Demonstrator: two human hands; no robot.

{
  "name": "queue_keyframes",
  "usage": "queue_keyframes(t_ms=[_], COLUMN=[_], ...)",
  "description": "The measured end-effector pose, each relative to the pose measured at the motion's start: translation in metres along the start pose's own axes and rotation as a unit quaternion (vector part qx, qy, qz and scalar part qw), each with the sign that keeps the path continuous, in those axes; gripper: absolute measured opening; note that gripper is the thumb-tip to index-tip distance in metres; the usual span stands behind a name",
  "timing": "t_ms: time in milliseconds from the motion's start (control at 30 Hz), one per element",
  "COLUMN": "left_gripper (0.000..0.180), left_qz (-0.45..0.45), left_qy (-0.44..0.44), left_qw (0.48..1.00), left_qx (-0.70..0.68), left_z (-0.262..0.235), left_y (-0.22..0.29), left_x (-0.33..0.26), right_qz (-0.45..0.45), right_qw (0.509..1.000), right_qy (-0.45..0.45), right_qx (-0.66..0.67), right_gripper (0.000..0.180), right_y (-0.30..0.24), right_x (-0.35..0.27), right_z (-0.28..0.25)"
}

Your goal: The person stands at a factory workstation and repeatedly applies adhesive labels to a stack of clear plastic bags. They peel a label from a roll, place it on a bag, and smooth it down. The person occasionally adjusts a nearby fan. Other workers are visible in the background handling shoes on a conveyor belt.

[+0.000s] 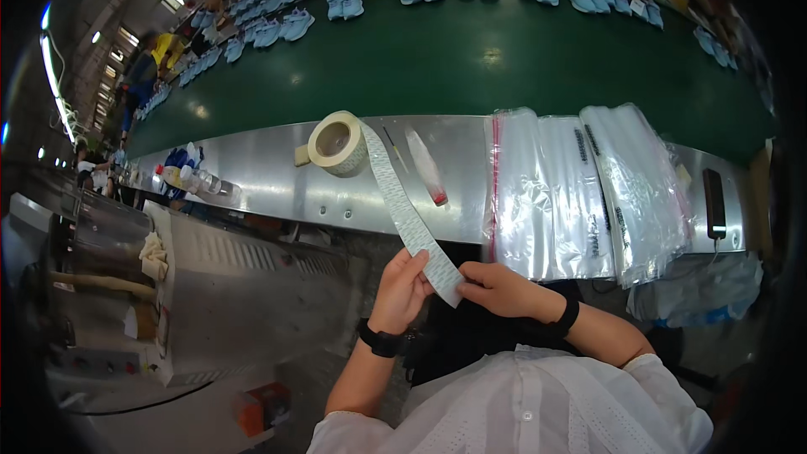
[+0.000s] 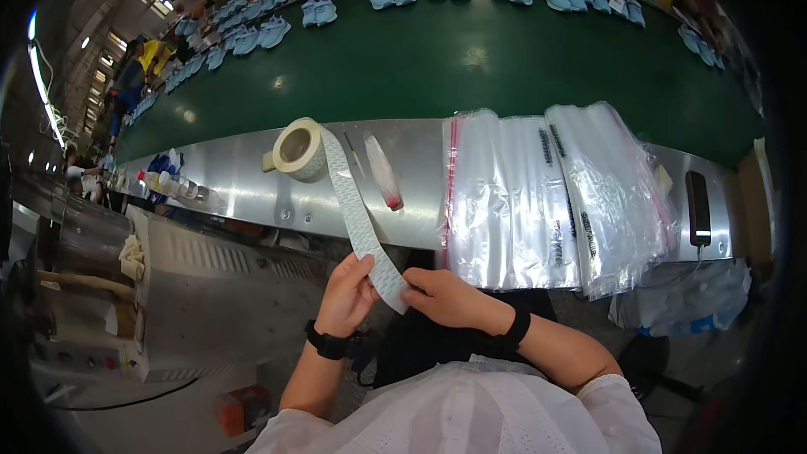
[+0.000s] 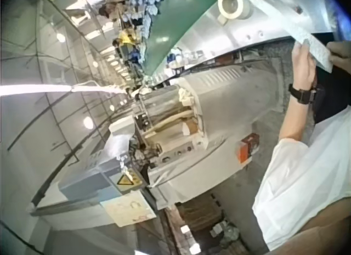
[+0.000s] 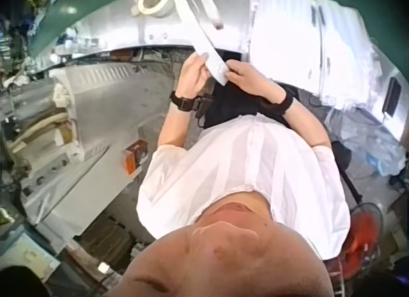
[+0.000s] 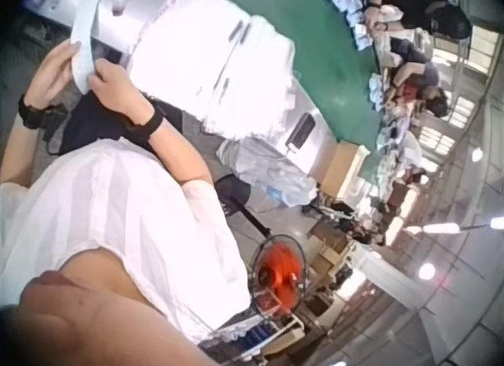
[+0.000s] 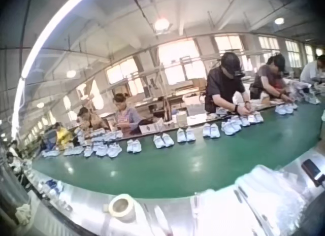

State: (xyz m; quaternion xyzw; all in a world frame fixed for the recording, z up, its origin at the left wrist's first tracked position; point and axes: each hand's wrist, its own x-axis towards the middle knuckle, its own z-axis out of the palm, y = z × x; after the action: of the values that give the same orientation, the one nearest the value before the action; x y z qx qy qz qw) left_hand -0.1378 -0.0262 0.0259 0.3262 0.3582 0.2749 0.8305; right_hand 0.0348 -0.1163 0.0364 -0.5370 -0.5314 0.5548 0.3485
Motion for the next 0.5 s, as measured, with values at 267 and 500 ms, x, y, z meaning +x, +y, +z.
queue_keyframes(t_ms=[267,500], left_gripper=[0.028,0.014], left_qz=[0.373,0.221], left_qy=[0.069,0.048], left_qw=[0.718,0.902], left_qx=[0.583,0.368], left_z=[0.022,0.032], left_y=[-0.01,-0.015], left_x=[-0.02,-0.022], right_qz=[-0.031,-0.058], right_qw=[0.996,0.985], right_qy=[0.083,0.164], right_qx=[-0.003,0.002], right_gripper=[0.019,0.019], right_y=[0.004,0.005], right_x=[-0.005,0.014], right_z=[-0.008,0.003])
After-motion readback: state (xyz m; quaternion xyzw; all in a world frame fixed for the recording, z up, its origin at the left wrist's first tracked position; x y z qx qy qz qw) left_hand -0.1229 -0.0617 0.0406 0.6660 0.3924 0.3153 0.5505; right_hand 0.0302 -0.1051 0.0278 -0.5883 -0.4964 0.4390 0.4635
